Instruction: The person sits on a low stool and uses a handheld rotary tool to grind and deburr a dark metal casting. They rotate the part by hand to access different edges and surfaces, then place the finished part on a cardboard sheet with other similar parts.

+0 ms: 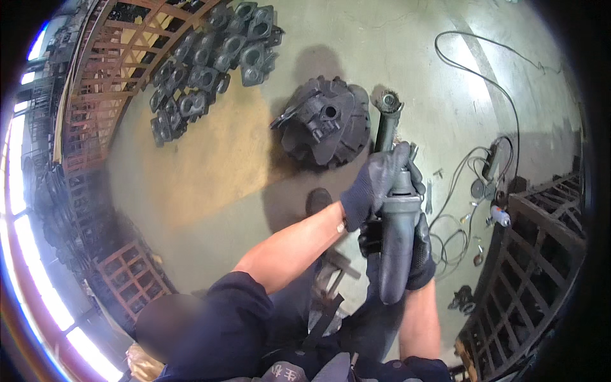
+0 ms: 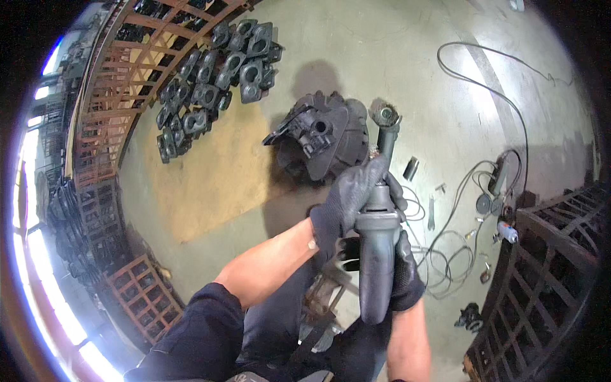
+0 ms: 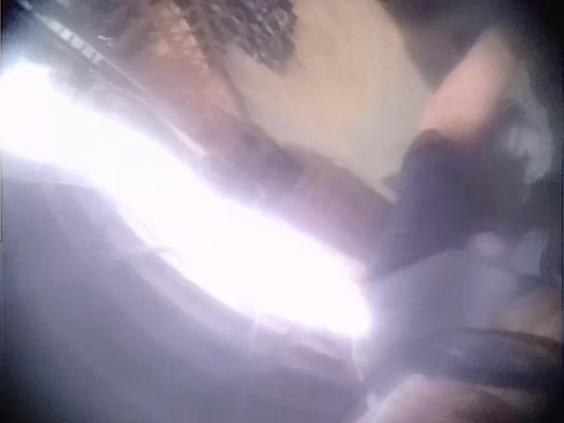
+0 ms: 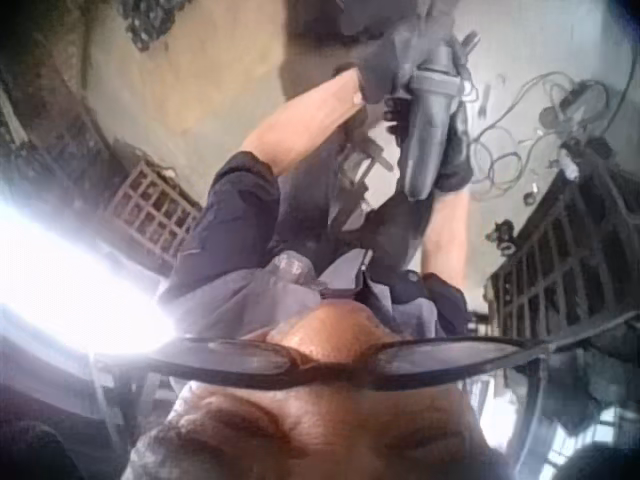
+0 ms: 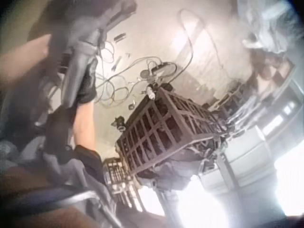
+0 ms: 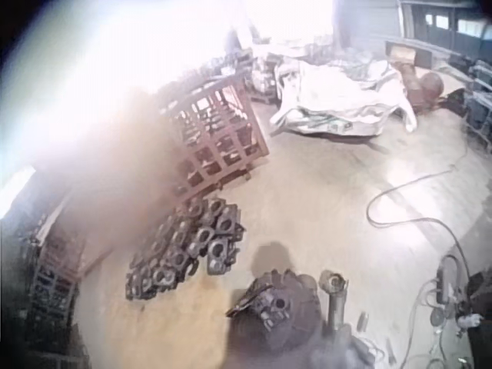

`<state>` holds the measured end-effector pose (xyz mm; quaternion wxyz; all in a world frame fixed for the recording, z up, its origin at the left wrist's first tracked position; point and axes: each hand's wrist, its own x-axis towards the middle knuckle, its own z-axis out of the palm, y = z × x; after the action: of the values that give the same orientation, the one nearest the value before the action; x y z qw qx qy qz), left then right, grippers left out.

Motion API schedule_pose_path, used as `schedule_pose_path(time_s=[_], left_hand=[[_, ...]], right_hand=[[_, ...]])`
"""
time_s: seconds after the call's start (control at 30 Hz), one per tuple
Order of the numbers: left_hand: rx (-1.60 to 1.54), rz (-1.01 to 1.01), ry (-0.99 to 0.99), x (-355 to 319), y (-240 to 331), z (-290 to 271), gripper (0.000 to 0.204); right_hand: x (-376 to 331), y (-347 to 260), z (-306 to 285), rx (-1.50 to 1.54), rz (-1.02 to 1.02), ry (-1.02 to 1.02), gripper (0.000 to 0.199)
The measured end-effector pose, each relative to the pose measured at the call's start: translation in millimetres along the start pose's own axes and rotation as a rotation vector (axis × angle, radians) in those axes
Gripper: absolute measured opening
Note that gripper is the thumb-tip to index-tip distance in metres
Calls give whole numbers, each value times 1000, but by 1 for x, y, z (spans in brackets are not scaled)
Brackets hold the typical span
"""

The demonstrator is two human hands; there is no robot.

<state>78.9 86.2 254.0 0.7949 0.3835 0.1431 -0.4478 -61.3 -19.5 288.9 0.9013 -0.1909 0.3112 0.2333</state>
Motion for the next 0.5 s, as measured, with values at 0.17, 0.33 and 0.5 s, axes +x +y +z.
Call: schedule_pose_path(time_s=[0.17,0.33,0.5], left_hand=[[18,-148,201,-53,62,29,51],[-123,-210,372,-146,59,51,52],[214,-165,512,-195,46,79,38]], right_hand=[[-35,-2,89,-29,4,197,68],[-30,-11,131,-108,-74,329,48],[18,1,121,-17,-41,302,48]])
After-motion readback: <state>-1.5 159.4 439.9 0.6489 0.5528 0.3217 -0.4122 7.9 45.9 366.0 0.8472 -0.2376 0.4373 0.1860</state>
